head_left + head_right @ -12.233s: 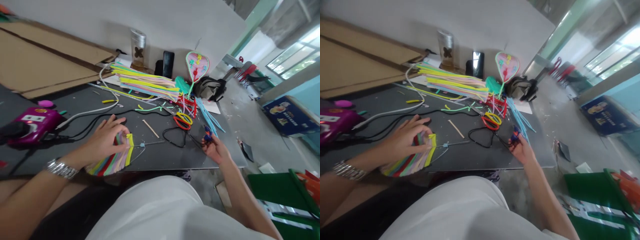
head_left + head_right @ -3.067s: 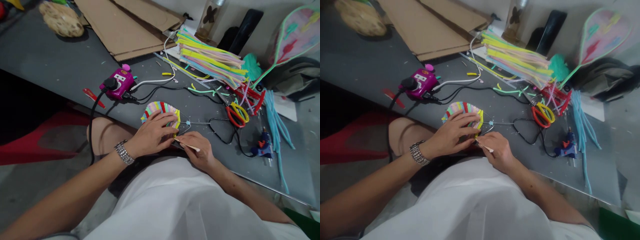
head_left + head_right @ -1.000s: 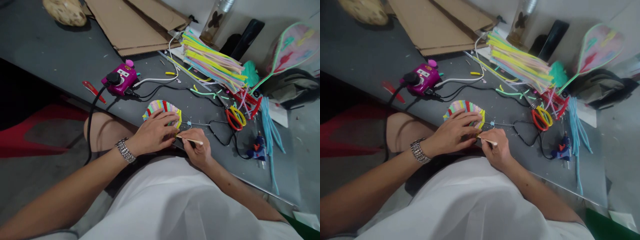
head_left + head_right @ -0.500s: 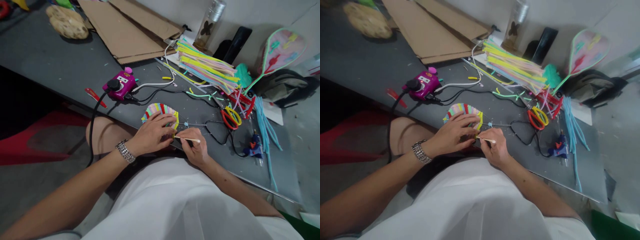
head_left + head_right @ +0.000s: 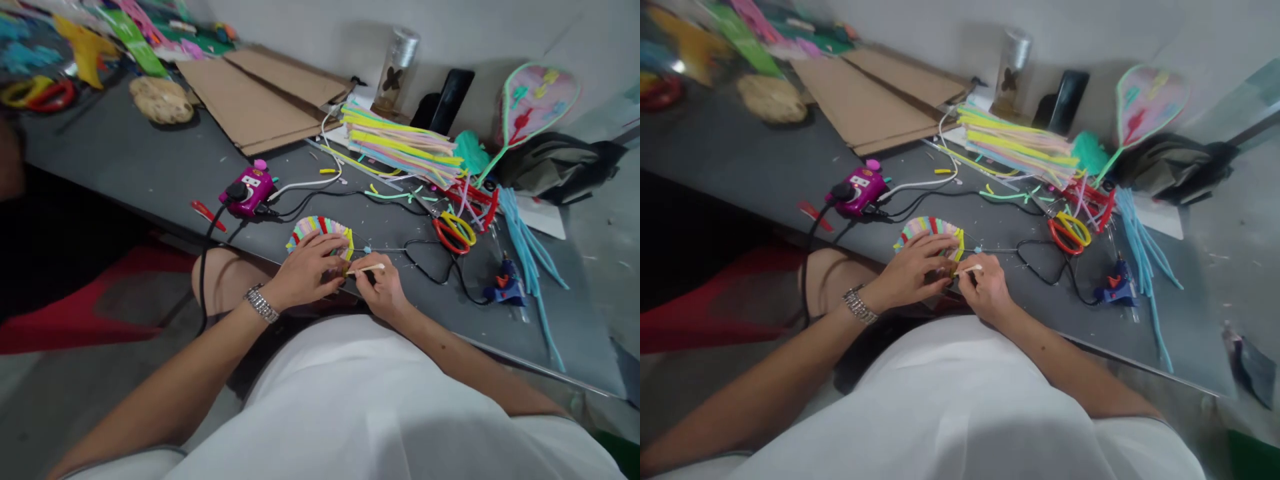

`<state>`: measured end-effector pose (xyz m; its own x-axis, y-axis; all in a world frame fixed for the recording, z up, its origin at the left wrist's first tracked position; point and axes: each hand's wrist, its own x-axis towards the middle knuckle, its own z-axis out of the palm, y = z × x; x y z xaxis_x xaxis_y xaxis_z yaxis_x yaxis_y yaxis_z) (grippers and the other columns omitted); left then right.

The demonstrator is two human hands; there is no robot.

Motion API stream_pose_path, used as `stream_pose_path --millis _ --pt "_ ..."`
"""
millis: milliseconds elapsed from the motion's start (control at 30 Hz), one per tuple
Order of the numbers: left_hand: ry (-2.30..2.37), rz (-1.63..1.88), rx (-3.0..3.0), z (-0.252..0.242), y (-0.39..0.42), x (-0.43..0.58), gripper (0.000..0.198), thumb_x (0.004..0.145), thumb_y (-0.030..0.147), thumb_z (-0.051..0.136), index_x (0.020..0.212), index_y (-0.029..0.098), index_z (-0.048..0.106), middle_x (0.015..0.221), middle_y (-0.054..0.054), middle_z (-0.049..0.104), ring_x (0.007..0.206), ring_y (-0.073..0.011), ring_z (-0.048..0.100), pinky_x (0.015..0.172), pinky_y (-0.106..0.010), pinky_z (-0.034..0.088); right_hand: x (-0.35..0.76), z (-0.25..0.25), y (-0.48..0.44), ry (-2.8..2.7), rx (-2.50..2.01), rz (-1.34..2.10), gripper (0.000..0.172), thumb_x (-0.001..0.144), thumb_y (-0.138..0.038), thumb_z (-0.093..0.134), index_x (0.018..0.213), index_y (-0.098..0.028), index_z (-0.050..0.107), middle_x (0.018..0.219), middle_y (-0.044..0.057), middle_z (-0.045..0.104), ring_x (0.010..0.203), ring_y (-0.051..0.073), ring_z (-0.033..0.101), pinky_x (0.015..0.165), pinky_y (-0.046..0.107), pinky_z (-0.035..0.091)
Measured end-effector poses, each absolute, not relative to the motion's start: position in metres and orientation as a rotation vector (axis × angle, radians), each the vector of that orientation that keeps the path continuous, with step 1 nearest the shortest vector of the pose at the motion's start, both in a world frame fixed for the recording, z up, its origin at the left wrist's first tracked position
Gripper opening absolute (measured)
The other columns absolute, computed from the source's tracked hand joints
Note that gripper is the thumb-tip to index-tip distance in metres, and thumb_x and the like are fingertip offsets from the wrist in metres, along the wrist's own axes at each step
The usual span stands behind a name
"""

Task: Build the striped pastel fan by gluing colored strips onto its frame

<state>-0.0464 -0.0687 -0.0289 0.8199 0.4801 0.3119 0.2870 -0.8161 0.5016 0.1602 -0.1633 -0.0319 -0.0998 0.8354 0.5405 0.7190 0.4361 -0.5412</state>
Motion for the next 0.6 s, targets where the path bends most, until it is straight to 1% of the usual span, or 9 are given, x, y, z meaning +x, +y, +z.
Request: stream_pose_path --millis 100,200,300,400,467,600 --pt "0.576 0.593 2.57 -0.03 -0.068 -0.047 0.025 0.09 0.029 0.068 0.113 0.024 0.079 0.152 -0.012 0.063 0.146 -0.0347 0.054 0.126 -0.061 0.034 0.16 -0.03 -0.165 -1.785 -1.318 0.312 0.018 0.103 -0.022 0.053 0.092 -0.023 0.067 0.091 0.005 0.077 0.087 0.019 0.072 0.085 0.035 0.054" --pt "0.57 0.604 2.603 -0.032 -0.066 -0.047 0.029 0.093 0.03 0.067 0.119 0.024 0.078 0.152 -0.014 0.064 0.147 -0.0343 0.055 0.126 -0.061 0.036 0.17 -0.022 -0.179 -1.605 -1.288 0.378 0.021 0.106 -0.026 0.052 0.097 -0.023 0.07 0.096 0.006 0.078 0.091 0.019 0.075 0.085 0.033 0.057" --pt "0.546 0.637 2.631 -0.036 -0.066 -0.047 0.034 0.095 0.031 0.066 0.127 0.025 0.075 0.152 -0.013 0.064 0.148 -0.0327 0.055 0.127 -0.06 0.036 0.2 -0.016 -0.211 -1.533 -1.324 0.169 0.017 0.105 -0.025 0.055 0.104 -0.023 0.072 0.101 0.008 0.079 0.093 0.02 0.075 0.086 0.036 0.058" --pt "0.535 0.722 2.618 -0.038 -0.066 -0.047 0.045 0.094 0.03 0.067 0.138 0.023 0.067 0.149 -0.014 0.067 0.146 -0.0315 0.057 0.127 -0.058 0.039 0.244 -0.022 -0.25 -1.619 -1.45 -0.178 0.017 0.102 -0.02 0.057 0.112 -0.024 0.071 0.101 0.009 0.081 0.09 0.022 0.074 0.084 0.039 0.057" --pt "0.539 0.748 2.615 -0.038 -0.067 -0.047 0.051 0.094 0.03 0.067 0.144 0.021 0.062 0.147 -0.015 0.067 0.145 -0.0313 0.058 0.126 -0.057 0.041 0.269 -0.032 -0.274 -1.668 -1.586 -0.385 0.016 0.101 -0.017 0.059 0.111 -0.022 0.07 0.101 0.009 0.081 0.09 0.023 0.073 0.085 0.04 0.055" --pt "0.539 0.74 2.598 -0.034 -0.069 -0.049 0.05 0.097 0.031 0.066 0.145 0.021 0.06 0.149 -0.015 0.066 0.145 -0.0305 0.057 0.127 -0.056 0.042 0.292 -0.052 -0.298 -1.705 -1.686 -0.532 0.018 0.098 -0.012 0.062 0.112 -0.02 0.069 0.107 0.01 0.079 0.096 0.024 0.072 0.085 0.038 0.053"
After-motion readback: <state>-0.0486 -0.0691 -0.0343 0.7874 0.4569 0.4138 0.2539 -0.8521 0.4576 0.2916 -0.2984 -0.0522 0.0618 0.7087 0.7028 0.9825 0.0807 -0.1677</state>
